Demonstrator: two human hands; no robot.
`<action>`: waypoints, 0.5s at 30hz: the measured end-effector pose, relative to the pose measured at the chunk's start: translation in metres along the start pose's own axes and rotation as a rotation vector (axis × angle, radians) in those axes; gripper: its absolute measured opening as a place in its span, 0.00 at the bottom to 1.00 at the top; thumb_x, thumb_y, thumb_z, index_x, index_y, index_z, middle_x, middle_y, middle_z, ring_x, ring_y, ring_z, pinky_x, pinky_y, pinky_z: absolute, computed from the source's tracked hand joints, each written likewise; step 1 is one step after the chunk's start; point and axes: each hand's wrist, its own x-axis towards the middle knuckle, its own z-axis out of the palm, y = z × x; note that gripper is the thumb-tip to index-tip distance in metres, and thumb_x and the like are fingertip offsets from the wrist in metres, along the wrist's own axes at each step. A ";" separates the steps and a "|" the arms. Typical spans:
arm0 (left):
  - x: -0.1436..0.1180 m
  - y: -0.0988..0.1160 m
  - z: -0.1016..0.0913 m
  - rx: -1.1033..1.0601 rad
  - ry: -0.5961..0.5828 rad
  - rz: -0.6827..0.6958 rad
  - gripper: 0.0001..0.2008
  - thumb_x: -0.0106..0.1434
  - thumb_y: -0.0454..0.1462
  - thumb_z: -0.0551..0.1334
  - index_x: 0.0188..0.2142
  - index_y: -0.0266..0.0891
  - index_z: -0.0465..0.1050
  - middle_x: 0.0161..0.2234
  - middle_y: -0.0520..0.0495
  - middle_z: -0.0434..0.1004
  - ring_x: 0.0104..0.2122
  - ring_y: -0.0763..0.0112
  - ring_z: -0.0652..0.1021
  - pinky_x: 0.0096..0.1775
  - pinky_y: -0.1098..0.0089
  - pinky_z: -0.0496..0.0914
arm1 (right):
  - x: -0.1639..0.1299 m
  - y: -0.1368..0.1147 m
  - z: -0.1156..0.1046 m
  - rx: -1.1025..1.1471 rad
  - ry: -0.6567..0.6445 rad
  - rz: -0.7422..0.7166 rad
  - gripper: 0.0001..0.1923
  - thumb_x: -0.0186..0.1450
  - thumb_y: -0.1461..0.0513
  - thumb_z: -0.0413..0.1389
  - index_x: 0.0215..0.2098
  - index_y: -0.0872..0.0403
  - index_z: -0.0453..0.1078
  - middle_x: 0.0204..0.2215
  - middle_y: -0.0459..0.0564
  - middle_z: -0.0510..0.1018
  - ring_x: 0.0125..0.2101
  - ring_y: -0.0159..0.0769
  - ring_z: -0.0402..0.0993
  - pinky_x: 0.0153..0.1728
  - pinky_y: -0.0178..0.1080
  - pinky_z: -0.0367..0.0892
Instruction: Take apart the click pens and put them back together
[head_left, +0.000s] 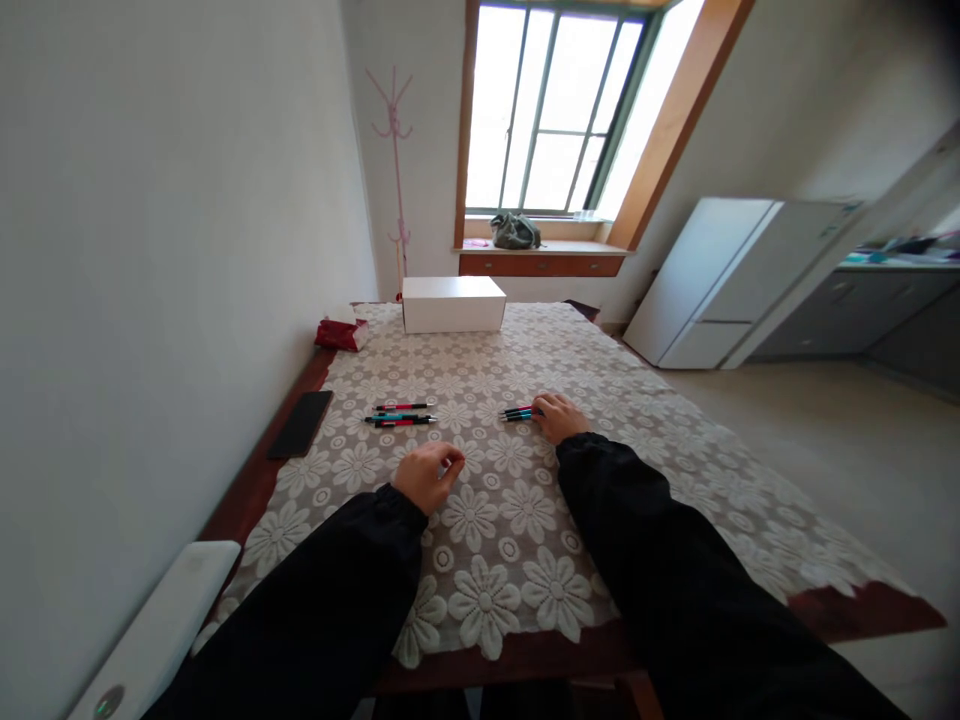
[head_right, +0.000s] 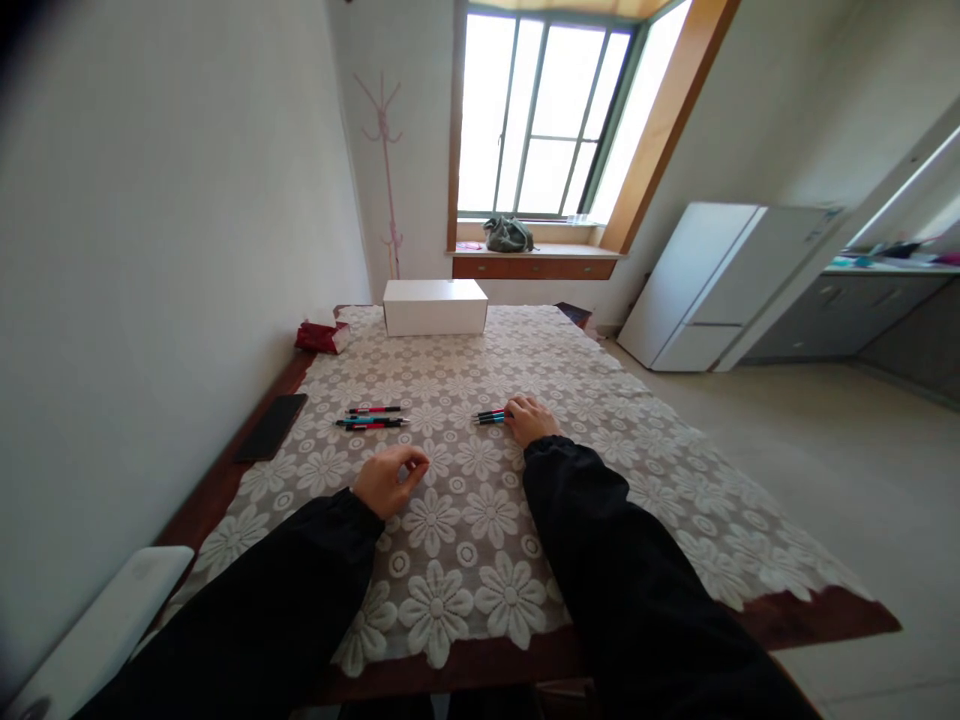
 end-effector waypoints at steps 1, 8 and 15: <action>0.000 0.000 0.000 0.012 0.002 0.002 0.04 0.64 0.37 0.61 0.36 0.44 0.76 0.35 0.51 0.82 0.36 0.68 0.80 0.42 0.68 0.73 | 0.001 0.001 0.002 -0.002 0.004 0.005 0.06 0.68 0.61 0.54 0.40 0.51 0.73 0.45 0.52 0.77 0.46 0.42 0.69 0.49 0.44 0.67; 0.000 0.001 -0.001 0.133 -0.002 -0.026 0.06 0.66 0.38 0.59 0.38 0.44 0.75 0.37 0.49 0.82 0.40 0.65 0.79 0.44 0.66 0.72 | -0.006 0.009 0.021 0.067 0.087 0.010 0.18 0.70 0.59 0.50 0.57 0.49 0.70 0.56 0.53 0.74 0.58 0.46 0.66 0.56 0.48 0.64; 0.006 -0.017 -0.021 0.528 0.050 -0.182 0.20 0.64 0.38 0.61 0.55 0.40 0.70 0.57 0.40 0.73 0.57 0.52 0.70 0.55 0.54 0.66 | -0.010 0.008 0.037 0.079 -0.048 0.007 0.25 0.72 0.53 0.44 0.66 0.43 0.61 0.65 0.48 0.66 0.66 0.46 0.56 0.64 0.55 0.55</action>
